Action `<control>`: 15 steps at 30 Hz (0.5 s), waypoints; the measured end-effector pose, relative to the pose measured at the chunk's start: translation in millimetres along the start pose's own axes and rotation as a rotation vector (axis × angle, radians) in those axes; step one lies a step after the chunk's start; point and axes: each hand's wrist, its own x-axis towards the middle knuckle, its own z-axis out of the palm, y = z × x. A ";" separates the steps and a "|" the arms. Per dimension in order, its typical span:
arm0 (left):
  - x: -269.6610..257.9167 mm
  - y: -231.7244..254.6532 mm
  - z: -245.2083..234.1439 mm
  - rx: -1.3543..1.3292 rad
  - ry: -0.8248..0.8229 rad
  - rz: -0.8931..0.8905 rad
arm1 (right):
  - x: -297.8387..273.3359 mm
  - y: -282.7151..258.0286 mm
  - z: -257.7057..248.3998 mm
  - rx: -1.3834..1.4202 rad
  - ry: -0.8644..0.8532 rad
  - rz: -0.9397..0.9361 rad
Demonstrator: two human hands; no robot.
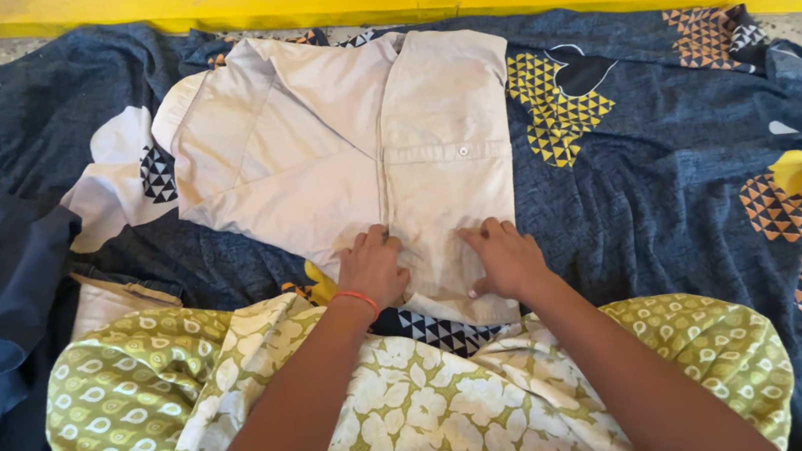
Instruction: The person folds a light-colored shirt on a patterned blanket. They button the shirt, lay it flat, smooth the fabric, fold the sleeves inward, fold the sides toward the center, and then fold the bottom up to create a compact rectangle.
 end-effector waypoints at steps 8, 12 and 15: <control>14.3 -15.2 2.8 -0.222 -0.041 -0.027 | 18.3 14.2 27.7 0.109 0.199 0.037; 21.6 -12.9 1.6 -0.281 -0.012 -0.070 | 29.8 10.2 38.1 0.155 0.316 -0.146; 23.7 -12.8 -3.5 -0.249 -0.014 -0.234 | 32.0 4.2 32.6 0.158 0.157 -0.147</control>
